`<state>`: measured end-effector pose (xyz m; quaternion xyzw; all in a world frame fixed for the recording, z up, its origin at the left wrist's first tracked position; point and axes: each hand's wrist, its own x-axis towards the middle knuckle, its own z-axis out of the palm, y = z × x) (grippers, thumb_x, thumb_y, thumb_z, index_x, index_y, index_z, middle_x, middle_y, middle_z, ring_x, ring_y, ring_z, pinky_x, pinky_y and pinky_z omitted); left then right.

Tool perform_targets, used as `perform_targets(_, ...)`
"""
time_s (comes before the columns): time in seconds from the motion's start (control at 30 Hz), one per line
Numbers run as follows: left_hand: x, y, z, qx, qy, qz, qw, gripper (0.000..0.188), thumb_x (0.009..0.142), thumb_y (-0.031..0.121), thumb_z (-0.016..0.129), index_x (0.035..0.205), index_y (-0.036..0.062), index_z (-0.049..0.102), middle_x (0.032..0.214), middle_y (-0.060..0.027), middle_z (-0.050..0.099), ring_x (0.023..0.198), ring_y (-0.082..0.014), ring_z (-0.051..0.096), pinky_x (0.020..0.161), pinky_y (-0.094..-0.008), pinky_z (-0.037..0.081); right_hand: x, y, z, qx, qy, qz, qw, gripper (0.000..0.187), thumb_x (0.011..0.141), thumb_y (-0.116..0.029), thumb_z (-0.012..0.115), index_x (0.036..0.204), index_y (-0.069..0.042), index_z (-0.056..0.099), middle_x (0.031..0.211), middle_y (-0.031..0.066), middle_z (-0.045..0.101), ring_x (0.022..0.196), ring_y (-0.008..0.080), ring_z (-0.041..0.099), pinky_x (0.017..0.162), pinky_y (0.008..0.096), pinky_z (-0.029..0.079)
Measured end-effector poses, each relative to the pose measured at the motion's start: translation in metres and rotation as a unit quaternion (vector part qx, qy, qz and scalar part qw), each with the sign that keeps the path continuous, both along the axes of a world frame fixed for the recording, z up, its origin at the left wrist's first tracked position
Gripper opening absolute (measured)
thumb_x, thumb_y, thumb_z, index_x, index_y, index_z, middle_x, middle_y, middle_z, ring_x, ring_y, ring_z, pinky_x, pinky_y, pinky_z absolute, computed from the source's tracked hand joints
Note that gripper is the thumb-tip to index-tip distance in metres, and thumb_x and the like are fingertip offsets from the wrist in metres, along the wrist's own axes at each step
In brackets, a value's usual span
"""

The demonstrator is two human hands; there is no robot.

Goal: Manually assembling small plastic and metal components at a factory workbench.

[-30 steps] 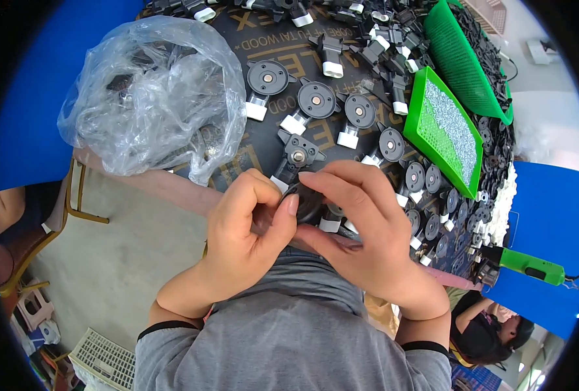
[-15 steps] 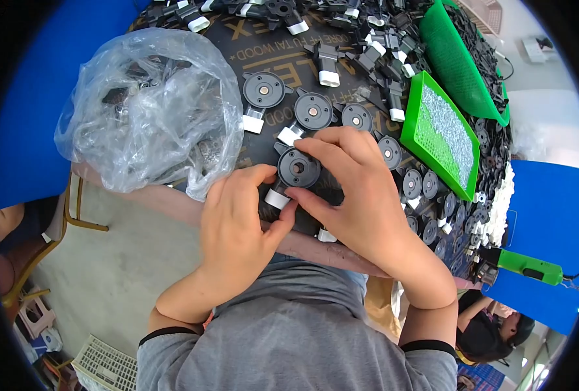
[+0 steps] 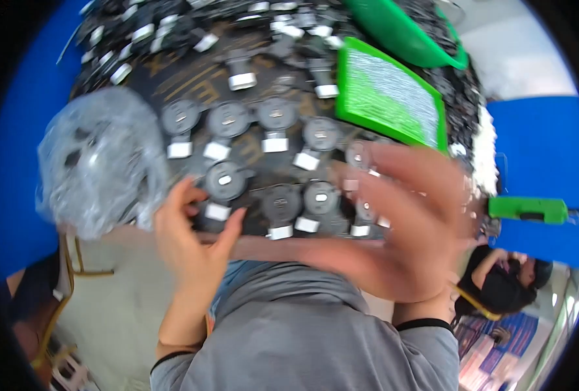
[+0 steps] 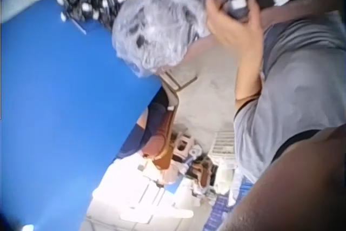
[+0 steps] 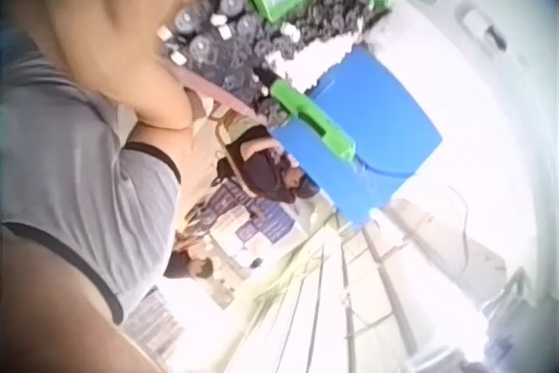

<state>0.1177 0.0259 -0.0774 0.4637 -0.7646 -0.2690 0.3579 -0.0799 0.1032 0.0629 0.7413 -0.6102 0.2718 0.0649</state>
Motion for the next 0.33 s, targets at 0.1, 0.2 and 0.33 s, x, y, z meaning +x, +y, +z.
perform_targets(0.1,-0.004,0.003,-0.001,0.003,0.066,-0.015,0.998,0.069,0.069,0.012,0.084,0.128,0.0036,0.05,0.101,-0.0075,0.06,0.083,-0.0185,0.052,0.076,-0.0308,0.041,-0.047,0.053,0.012,-0.572,-0.011,-0.264,0.776,0.021,0.094,-0.015,0.053,0.109,-0.001,0.059,0.102,0.0156,0.06,0.094,0.0208,0.057,0.08,0.0315,0.046)
perform_targets(0.2,0.013,0.01,-0.023,-0.053,0.161,-0.015,0.985,0.055,0.08,-0.001,0.071,0.129,0.0037,0.049,0.099,-0.006,0.058,0.089,-0.0145,0.052,0.077,-0.0269,0.042,-0.107,0.126,0.025,-0.594,-0.122,-0.37,0.704,0.019,0.092,-0.008,0.055,0.108,0.003,0.058,0.096,0.0105,0.061,0.089,0.0206,0.058,0.071,0.0287,0.047)
perform_targets(0.33,0.027,0.007,-0.041,-0.116,0.176,-0.039,0.977,0.05,0.085,0.002,0.068,0.13,0.0039,0.046,0.111,-0.0105,0.053,0.092,-0.0158,0.054,0.078,-0.0255,0.042,-0.15,0.188,-0.006,-0.289,-0.279,-0.351,0.845,0.059,0.096,-0.006,0.058,0.148,-0.02,0.035,0.147,0.0166,0.035,0.132,0.0341,0.042,0.098,0.0429,0.046)
